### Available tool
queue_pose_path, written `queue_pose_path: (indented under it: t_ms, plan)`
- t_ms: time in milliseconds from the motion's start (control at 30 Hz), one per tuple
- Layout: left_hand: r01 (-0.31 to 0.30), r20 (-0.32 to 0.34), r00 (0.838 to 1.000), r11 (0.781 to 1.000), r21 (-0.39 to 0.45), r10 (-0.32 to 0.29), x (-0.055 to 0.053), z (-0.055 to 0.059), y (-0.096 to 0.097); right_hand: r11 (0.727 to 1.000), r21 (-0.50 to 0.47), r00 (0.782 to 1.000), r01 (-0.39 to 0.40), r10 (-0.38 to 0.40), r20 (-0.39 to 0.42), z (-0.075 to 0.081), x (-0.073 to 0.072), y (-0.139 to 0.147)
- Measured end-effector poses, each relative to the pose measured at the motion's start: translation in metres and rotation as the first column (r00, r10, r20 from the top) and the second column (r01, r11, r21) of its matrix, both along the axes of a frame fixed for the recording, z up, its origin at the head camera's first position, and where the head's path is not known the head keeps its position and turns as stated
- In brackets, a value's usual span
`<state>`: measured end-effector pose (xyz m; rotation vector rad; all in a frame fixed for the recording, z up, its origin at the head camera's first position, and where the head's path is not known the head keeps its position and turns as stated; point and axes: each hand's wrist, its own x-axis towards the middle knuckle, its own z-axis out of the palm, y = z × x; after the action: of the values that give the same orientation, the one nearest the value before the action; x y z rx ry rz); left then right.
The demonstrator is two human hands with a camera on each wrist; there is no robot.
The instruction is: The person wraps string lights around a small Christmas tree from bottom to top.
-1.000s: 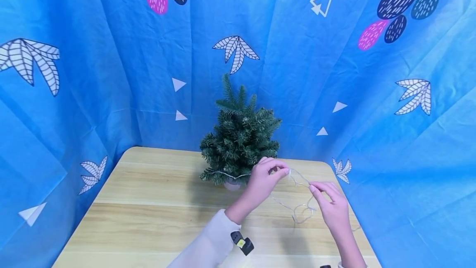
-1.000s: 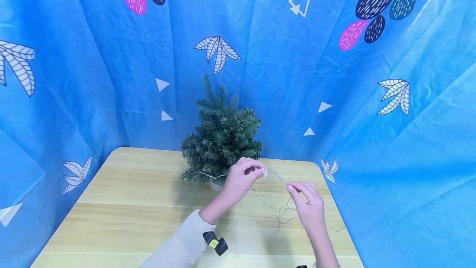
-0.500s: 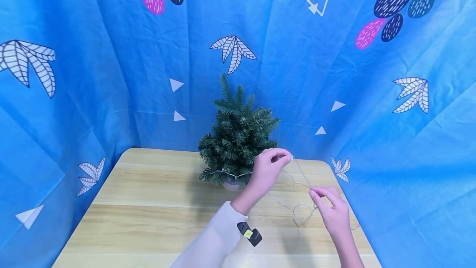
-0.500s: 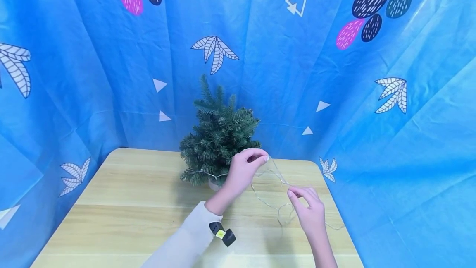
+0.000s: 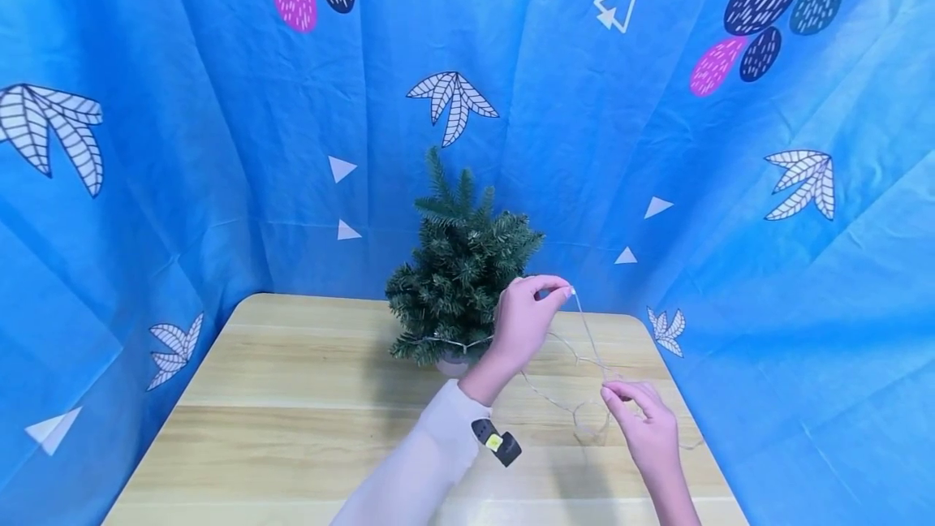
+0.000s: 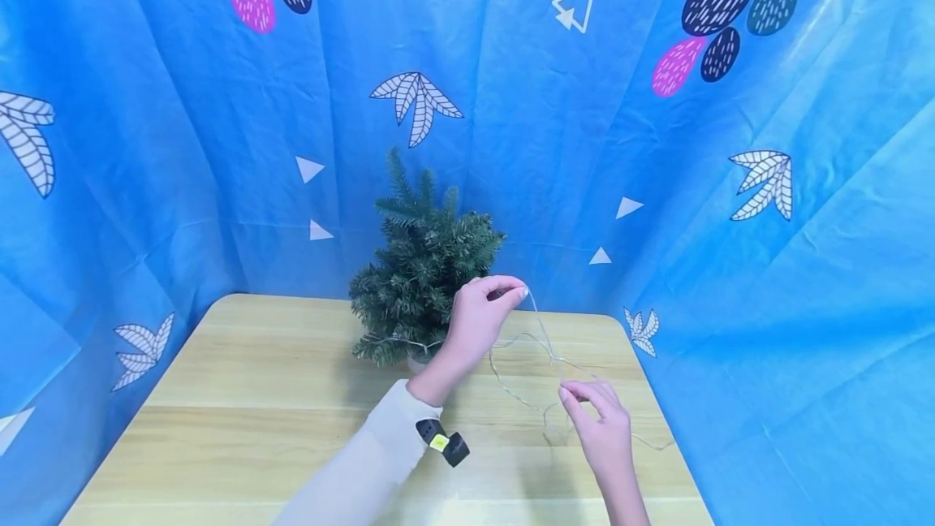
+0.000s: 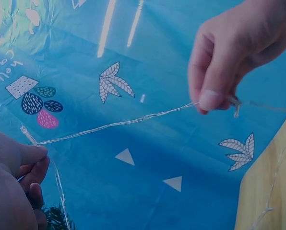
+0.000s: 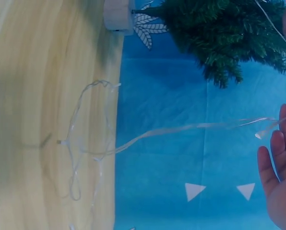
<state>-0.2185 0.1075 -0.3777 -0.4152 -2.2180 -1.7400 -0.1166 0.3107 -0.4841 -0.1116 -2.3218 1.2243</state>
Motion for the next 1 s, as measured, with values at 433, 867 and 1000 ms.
queue_pose_path:
  t_ms: [433,867,1000]
  plan:
    - [-0.067,-0.010,0.998,0.970,-0.234,0.067,-0.004,0.009,0.003,0.992,-0.103,0.994,0.076,-0.067,0.085,0.001,0.012,-0.005]
    - [-0.052,-0.133,0.991,0.937,-0.346,0.006,0.004,0.002,0.010,0.966,-0.208,0.985,0.153,-0.132,0.111,0.027,-0.004,-0.016]
    - [0.022,-0.108,0.992,0.922,-0.386,-0.069,0.006,-0.002,0.016,0.955,-0.250,0.984,0.162,-0.136,0.119,0.033,-0.008,-0.019]
